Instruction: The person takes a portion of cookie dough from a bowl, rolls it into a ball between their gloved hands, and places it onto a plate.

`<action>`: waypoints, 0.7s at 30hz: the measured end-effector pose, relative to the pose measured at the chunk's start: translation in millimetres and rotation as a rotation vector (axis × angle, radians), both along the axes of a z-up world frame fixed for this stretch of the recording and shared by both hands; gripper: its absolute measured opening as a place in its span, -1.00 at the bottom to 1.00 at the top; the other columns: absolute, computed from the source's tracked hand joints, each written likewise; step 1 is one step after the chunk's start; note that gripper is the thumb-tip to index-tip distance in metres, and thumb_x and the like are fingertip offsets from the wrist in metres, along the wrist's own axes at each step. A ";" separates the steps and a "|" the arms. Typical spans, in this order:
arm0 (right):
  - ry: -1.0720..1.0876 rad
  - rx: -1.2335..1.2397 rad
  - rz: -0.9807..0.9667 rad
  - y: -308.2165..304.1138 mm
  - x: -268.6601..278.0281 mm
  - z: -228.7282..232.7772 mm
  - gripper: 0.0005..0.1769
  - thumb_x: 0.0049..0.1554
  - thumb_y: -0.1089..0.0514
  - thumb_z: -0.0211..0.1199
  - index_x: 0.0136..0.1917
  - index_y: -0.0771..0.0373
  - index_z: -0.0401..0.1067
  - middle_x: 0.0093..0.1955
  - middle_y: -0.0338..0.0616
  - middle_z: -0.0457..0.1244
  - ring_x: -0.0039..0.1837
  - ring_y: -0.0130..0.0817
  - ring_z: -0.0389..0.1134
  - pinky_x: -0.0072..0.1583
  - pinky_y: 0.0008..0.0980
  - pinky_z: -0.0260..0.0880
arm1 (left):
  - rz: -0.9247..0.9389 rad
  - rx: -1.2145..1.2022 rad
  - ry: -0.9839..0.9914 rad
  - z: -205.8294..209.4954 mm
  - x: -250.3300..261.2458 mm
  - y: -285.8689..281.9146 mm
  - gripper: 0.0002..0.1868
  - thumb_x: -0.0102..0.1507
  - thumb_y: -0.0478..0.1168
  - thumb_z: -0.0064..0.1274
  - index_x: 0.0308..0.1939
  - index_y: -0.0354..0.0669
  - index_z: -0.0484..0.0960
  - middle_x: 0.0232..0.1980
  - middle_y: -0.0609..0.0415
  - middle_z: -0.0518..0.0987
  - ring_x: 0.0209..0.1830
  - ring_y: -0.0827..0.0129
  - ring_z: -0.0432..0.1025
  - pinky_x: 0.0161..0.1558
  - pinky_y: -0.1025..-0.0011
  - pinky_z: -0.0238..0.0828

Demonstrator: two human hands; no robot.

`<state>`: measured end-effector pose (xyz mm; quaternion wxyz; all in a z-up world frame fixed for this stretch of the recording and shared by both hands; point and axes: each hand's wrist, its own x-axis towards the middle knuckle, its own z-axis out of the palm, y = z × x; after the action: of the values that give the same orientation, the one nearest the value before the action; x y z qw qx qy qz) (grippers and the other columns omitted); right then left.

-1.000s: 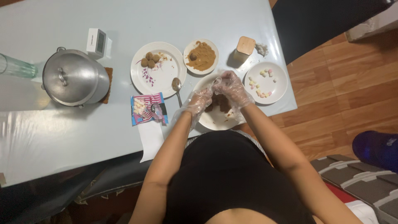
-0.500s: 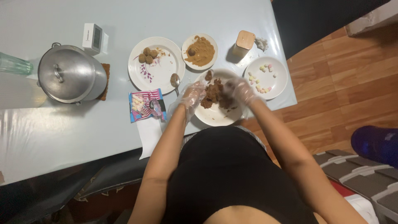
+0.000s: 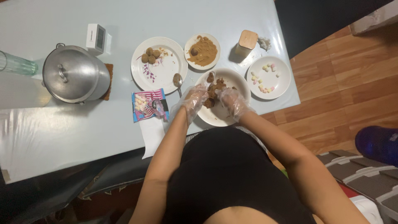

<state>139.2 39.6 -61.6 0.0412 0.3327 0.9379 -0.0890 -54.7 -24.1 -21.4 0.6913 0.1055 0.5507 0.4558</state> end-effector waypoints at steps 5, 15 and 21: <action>0.784 -1.191 -0.973 5.4 -7.4 47.9 -0.81 0.31 0.15 0.19 -0.07 0.27 0.53 -0.15 -0.19 0.37 -0.29 -0.41 0.18 -0.25 -0.42 0.26 | 0.044 0.018 -0.054 -12.7 0.6 -7.0 -0.98 0.36 -0.25 -0.03 -0.18 0.01 0.49 -0.47 0.33 0.35 -0.55 0.64 0.24 -0.57 0.62 0.05; 1.015 -1.123 -0.420 32.2 23.1 96.6 -0.66 0.26 0.20 0.23 0.27 0.38 0.44 0.05 -0.02 0.40 0.02 -0.42 0.44 0.08 -0.46 0.52 | -0.071 0.009 0.087 -16.7 6.0 -4.7 -0.86 0.41 -0.12 -0.07 -0.12 -0.05 0.54 -0.45 0.28 0.34 -0.52 0.62 0.19 -0.53 0.61 0.03; 0.768 -0.610 -0.271 40.8 6.0 119.6 -0.77 0.10 0.27 0.46 0.02 0.43 0.61 -0.02 0.04 0.38 -0.01 -0.32 0.45 0.06 -0.39 0.54 | -0.197 0.085 0.117 -23.8 14.5 16.7 -0.86 0.36 -0.23 -0.03 -0.05 -0.15 0.56 -0.39 0.24 0.42 -0.45 0.56 0.31 -0.49 0.54 0.16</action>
<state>145.2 80.4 58.0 -0.2232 0.3673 0.7653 -0.4792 -40.2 -7.4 -45.2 0.6941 0.2145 0.5575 0.4016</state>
